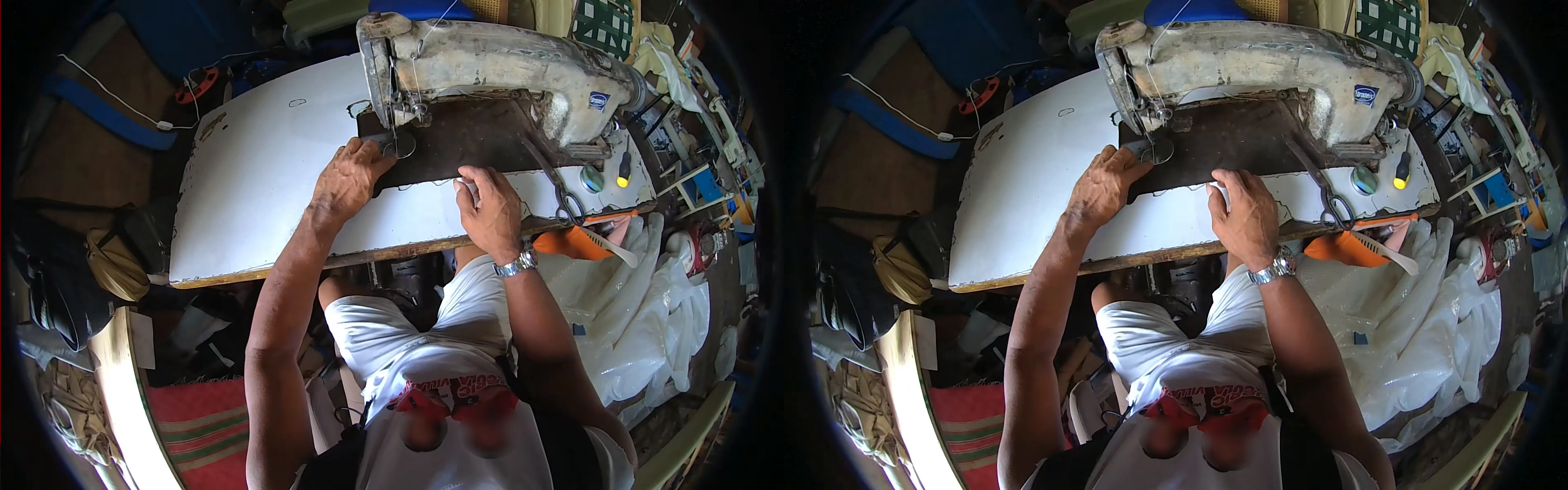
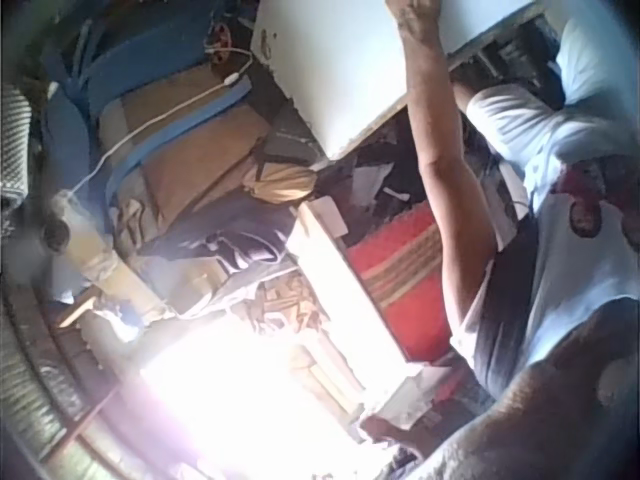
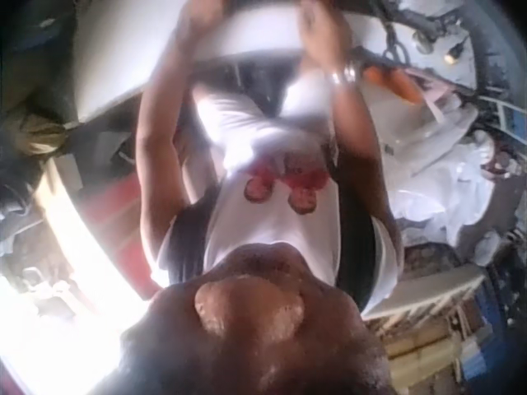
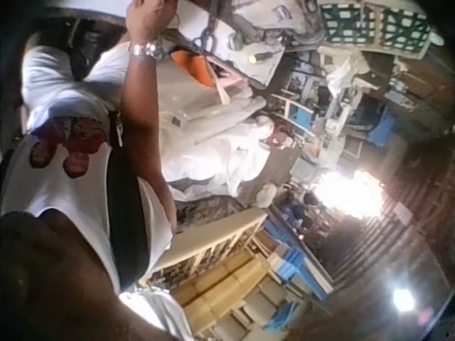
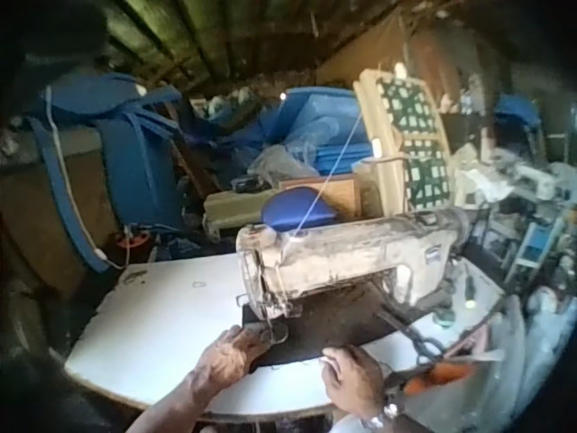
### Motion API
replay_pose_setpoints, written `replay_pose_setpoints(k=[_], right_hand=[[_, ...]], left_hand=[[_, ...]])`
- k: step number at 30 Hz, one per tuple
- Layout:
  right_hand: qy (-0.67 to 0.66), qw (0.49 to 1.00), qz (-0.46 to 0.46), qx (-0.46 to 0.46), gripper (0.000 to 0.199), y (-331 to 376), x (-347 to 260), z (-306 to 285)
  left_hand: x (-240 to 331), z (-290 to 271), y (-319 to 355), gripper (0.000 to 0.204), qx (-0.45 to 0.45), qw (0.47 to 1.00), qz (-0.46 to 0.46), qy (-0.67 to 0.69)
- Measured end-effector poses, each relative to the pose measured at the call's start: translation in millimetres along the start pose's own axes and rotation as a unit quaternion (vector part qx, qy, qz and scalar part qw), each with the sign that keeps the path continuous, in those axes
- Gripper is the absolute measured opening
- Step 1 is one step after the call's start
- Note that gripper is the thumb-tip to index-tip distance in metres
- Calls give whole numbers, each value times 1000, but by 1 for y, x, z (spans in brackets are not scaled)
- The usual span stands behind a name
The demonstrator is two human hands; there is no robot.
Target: Sewing the edges of bubble wrap material using an industrial sewing machine.
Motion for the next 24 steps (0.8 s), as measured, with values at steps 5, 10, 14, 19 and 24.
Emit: replay_pose_setpoints(k=[5, 10, 14, 19, 24], right_hand=[[0, 1000, 0, -10, 25, -4, 6, 5], [-14, 1000, -7, -12, 25, -9, 10, 7], [-37, 999, -10, -15, 25, -14, 10, 6], [-36, 999, -14, -20, 25, -20, 9, 8], [-41, 999, -20, -6, 24, -21, 6, 5]], left_hand=[[-1, 7, -6, 37, 1, 1000, 7, 26], [-23, 16, -7, 38, 4, 994, -47, 103], [-32, 18, -7, 34, -16, 991, -49, 120], [-63, 25, -38, 40, -5, 995, -46, 92], [-94, 48, -69, 42, -10, 973, -120, 195]])
Point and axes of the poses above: each hand's wrist, its own y-axis away from the middle knuckle, its own z-axis out of the palm, x = y × z, the point moved 6 cm from there along -y, towards the middle knuckle, and after that the axes turned 10 degrees about z, right-handed, at the moved point
